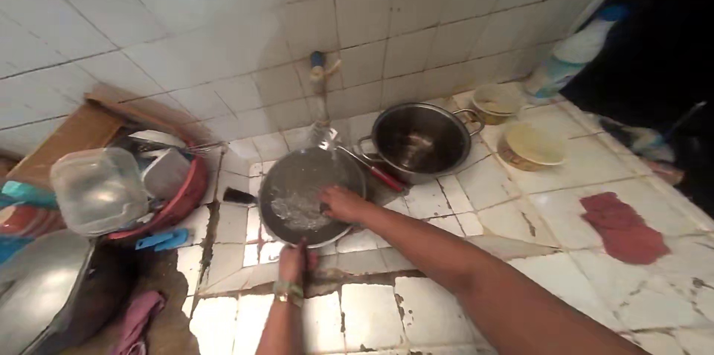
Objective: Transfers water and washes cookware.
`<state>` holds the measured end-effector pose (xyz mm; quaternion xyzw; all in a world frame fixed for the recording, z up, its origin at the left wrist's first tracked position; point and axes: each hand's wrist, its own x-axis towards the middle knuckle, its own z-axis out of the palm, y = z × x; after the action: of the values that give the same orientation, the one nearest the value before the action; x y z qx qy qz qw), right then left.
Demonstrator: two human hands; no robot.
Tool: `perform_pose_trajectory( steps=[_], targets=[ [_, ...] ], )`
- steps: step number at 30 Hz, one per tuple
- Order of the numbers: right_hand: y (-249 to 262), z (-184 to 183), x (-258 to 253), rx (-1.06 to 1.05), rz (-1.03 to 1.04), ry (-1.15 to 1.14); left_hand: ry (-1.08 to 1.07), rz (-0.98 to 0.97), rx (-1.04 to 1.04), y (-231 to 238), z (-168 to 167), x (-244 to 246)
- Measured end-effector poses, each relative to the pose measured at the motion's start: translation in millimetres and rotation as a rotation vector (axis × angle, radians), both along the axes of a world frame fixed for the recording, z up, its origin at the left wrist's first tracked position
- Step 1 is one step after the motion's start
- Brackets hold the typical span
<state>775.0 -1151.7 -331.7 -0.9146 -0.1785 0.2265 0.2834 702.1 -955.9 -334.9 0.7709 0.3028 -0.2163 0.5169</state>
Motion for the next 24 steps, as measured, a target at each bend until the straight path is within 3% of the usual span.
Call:
perform_pose_trajectory(
  steps=[3, 6, 9, 12, 15, 18, 20, 22, 24],
  targets=[
    [11.7, -39.5, 22.4, -0.153, -0.049, 0.092, 0.011, -0.103, -0.033, 19.6, 18.6, -11.2],
    [15.4, -44.4, 11.3, -0.243, -0.024, 0.126, -0.294, 0.219, 0.028, 77.5, 16.7, -0.6],
    [0.7, -38.3, 0.9, -0.228, -0.001, 0.126, -0.471, 0.347, -0.198, 114.2, 6.3, 20.2],
    [-13.0, -38.8, -9.4, -0.259, -0.035, 0.145, -0.643, 0.262, -0.322, 109.1, -15.8, 35.5],
    [0.7, -29.1, -31.7, -0.212, 0.1, 0.25, -0.838, 0.219, -0.129, 89.5, -23.1, 27.4],
    [33.0, -20.6, -56.4, 0.141, 0.029, 0.275, -0.993, 0.215, -0.053, 66.4, -5.2, 2.1],
    [59.4, -18.9, -61.7, 0.268, -0.032, 0.218, -1.047, 0.197, -0.019, 57.0, 17.3, -13.4],
    [74.2, -27.9, -48.7, 0.269, -0.036, 0.074, -1.083, 0.171, 0.011, 54.8, 39.8, -22.9],
    [68.8, -29.8, -27.8, 0.142, -0.063, 0.061, -1.112, 0.135, 0.046, 56.4, 58.2, -29.9]
  ],
)
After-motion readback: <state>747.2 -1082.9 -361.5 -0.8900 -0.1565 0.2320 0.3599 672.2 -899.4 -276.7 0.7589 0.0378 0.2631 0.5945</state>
